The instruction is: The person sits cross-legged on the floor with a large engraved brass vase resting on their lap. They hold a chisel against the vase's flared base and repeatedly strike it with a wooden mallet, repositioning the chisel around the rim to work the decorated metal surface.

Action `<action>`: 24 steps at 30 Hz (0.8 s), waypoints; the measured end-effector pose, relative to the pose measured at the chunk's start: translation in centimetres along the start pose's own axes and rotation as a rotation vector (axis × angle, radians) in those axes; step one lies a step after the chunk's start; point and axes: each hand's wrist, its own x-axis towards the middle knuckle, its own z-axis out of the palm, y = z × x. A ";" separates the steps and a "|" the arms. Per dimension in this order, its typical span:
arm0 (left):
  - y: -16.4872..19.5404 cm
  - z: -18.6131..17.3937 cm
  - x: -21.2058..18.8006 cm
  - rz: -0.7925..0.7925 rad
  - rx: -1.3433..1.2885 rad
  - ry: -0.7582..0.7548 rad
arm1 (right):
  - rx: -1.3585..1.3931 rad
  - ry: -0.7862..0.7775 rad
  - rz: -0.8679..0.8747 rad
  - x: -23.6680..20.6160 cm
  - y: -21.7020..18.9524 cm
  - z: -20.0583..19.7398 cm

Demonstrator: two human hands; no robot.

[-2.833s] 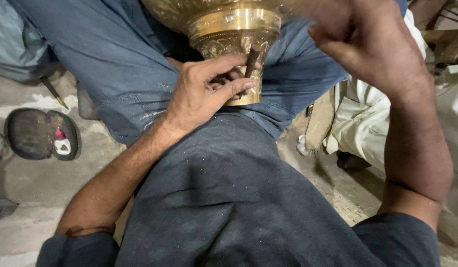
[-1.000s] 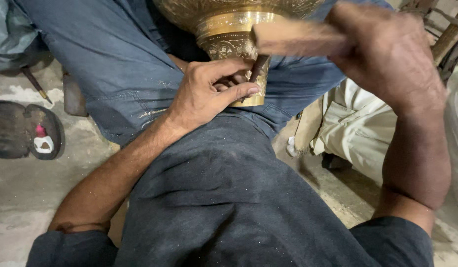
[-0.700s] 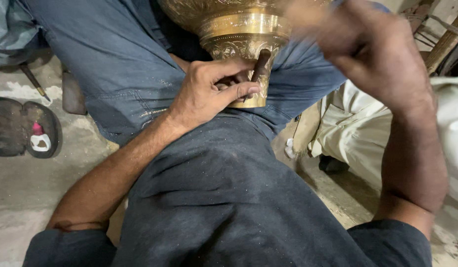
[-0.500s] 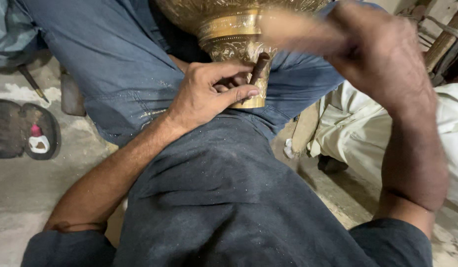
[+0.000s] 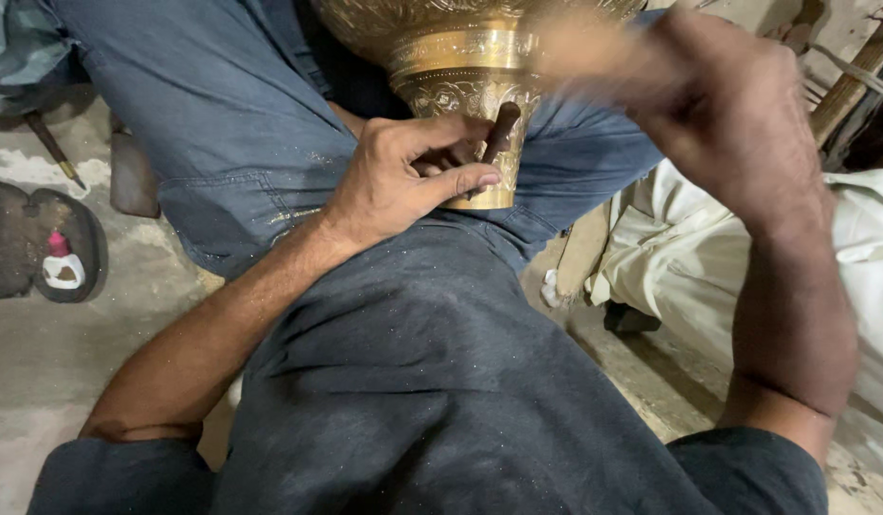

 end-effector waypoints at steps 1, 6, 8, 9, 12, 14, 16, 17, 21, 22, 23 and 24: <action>0.0 0.0 -0.1 -0.048 -0.012 0.005 | 0.021 -0.071 0.041 0.2 0.1 0.1; -0.6 -0.3 -0.2 0.011 -0.020 0.002 | -0.318 -0.164 -0.036 0.6 0.2 0.1; -0.9 -0.5 -0.3 0.112 -0.033 0.013 | -0.036 -0.120 0.323 0.4 -0.2 0.2; -1.0 -0.5 -0.3 0.112 -0.013 0.025 | 0.105 -0.094 0.502 0.4 -0.3 0.3; -1.1 -0.5 -0.2 0.089 0.009 0.026 | -0.460 -0.134 -0.075 0.3 -0.6 0.4; -0.9 -0.5 -0.4 -0.002 -0.026 0.022 | -0.145 -0.042 0.007 0.4 -0.7 0.4; -0.8 -0.5 -0.3 -0.094 -0.065 -0.006 | -0.087 -0.039 -0.006 0.6 -0.6 0.4; -0.7 -0.5 -0.4 -0.140 -0.083 -0.020 | -0.183 -0.078 -0.064 0.8 -0.5 0.5; -0.9 -0.6 -0.5 0.027 -0.057 0.012 | -0.367 -0.101 -0.090 1.2 -0.4 0.1; -1.0 -0.6 -0.5 0.074 -0.062 0.025 | -0.230 -0.101 0.079 1.2 -0.5 0.1; -1.1 -0.8 -0.6 0.125 -0.065 0.039 | -0.095 -0.098 0.246 1.3 -0.6 0.1; -1.2 -0.8 -0.6 0.118 -0.034 0.039 | 0.043 -0.099 0.417 1.4 -0.7 0.2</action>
